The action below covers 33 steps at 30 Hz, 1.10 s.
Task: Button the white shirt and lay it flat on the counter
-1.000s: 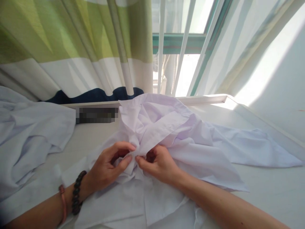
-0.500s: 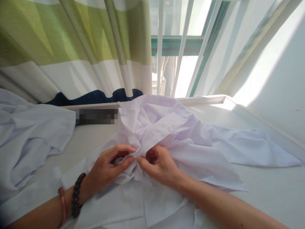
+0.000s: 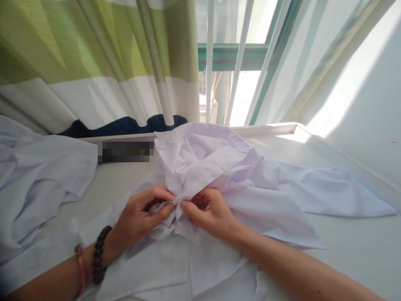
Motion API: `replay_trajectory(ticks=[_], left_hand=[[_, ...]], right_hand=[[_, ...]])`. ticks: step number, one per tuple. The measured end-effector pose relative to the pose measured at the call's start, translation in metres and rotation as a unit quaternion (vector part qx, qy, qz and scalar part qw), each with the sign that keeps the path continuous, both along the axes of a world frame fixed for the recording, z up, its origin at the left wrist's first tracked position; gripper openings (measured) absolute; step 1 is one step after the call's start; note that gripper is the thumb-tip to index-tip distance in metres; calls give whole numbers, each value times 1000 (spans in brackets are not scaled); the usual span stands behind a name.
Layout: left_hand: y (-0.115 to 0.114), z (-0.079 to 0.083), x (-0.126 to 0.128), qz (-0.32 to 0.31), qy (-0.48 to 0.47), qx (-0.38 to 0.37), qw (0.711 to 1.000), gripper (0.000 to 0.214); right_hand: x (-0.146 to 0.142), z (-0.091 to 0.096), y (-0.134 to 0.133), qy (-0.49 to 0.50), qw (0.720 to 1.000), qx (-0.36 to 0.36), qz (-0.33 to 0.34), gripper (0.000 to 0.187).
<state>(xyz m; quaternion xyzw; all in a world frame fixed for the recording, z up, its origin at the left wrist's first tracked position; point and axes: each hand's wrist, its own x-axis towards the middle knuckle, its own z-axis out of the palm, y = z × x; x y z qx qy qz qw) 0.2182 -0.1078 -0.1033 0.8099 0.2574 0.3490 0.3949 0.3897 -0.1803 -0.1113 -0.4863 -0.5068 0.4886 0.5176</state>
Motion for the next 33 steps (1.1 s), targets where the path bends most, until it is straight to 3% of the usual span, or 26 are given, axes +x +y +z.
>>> replay_trajectory(ticks=[13, 23, 30, 33], left_hand=[[2, 0, -2, -32, 10, 15, 999, 9], [3, 2, 0, -30, 12, 18, 999, 6], [1, 6, 0, -12, 39, -6, 999, 12], [2, 5, 0, -17, 41, -7, 999, 15]], right_hand=[[1, 3, 2, -72, 996, -53, 9, 39], [7, 6, 3, -34, 998, -37, 43, 35], [9, 4, 6, 31, 997, -46, 52, 15], [9, 2, 5, 24, 997, -46, 54, 19]])
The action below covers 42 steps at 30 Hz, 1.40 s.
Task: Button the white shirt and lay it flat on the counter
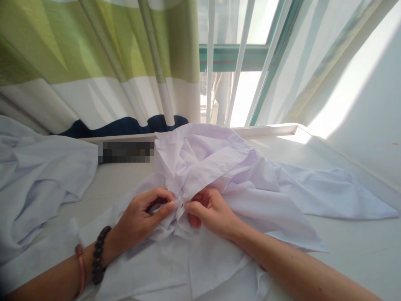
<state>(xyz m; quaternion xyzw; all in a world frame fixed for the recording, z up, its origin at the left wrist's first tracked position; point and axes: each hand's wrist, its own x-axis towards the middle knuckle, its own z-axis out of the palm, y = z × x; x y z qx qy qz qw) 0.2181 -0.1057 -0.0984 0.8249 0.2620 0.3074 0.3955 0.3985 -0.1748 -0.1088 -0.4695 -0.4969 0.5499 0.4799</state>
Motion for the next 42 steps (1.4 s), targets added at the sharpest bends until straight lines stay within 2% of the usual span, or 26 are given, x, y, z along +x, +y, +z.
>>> replay_trajectory(ticks=[5, 10, 20, 27, 34, 42], left_hand=[[1, -6, -1, -3, -5, 1, 1000, 14], [1, -8, -3, -17, -22, 11, 1000, 10], [2, -8, -3, -60, -59, 11, 996, 13], [1, -7, -2, -19, -30, -12, 999, 8], [1, -4, -1, -62, -54, 3, 997, 9], [1, -4, -1, -11, -23, 12, 1000, 7]], right_hand=[[0, 0, 0, -32, 999, 5, 6, 37], [-1, 2, 0, -59, 998, 2, 0, 42], [-1, 5, -3, -71, 997, 3, 23, 36], [-3, 4, -3, -81, 996, -1, 21, 35], [-7, 2, -4, -90, 996, 0, -11, 31], [-4, 1, -3, -47, 999, -3, -5, 31]])
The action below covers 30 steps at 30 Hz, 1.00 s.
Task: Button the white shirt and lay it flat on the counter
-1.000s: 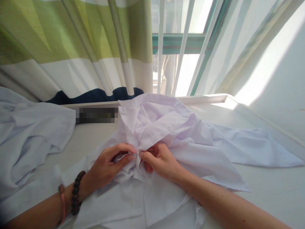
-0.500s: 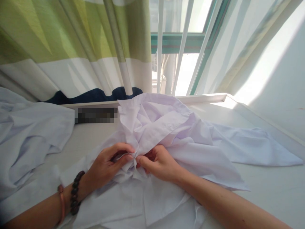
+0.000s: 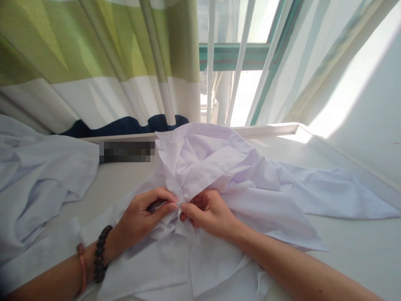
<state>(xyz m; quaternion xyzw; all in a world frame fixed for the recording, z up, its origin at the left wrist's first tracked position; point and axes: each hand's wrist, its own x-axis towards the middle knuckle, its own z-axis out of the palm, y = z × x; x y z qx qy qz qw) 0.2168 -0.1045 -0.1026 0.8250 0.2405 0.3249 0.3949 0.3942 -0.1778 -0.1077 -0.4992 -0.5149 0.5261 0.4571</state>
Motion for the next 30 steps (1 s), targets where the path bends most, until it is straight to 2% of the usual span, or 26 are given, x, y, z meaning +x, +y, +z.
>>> replay_trajectory(ticks=[9, 13, 18, 24, 30], left_hand=[[0, -2, 1, -1, -17, 20, 1000, 4], [-1, -5, 0, 25, -28, 10, 999, 4], [0, -7, -1, 15, -30, 1, 999, 7], [1, -6, 1, 5, -35, 3, 999, 7], [0, -6, 0, -2, -47, 0, 999, 7]], right_hand=[[3, -3, -1, 27, 1000, 7, -2, 30], [5, -5, 0, 43, 999, 15, 3, 30], [8, -6, 1, 65, 998, 11, -5, 32], [3, -5, 1, 27, 1000, 9, -9, 20], [1, 0, 1, 41, 999, 13, 2, 13]])
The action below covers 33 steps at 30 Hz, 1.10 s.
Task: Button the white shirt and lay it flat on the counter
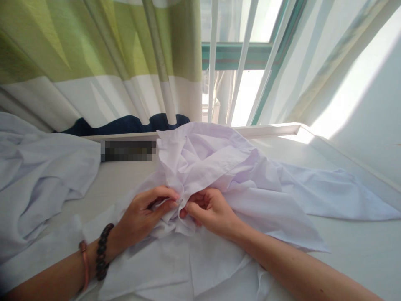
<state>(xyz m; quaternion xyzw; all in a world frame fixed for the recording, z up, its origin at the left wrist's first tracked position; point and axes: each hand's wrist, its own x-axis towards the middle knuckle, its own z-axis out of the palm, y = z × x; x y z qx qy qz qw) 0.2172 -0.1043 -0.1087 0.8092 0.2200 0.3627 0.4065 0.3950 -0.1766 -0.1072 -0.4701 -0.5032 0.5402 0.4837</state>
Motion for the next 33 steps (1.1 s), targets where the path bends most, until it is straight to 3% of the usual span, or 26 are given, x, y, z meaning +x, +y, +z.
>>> replay_trajectory(ticks=[15, 33], left_hand=[[0, -1, -1, -5, -11, -45, 999, 4], [0, 1, 0, 5, 5, -13, 1000, 8]], right_hand=[[3, -7, -1, -16, 1000, 14, 12, 28], [6, -5, 0, -58, 998, -5, 24, 28]])
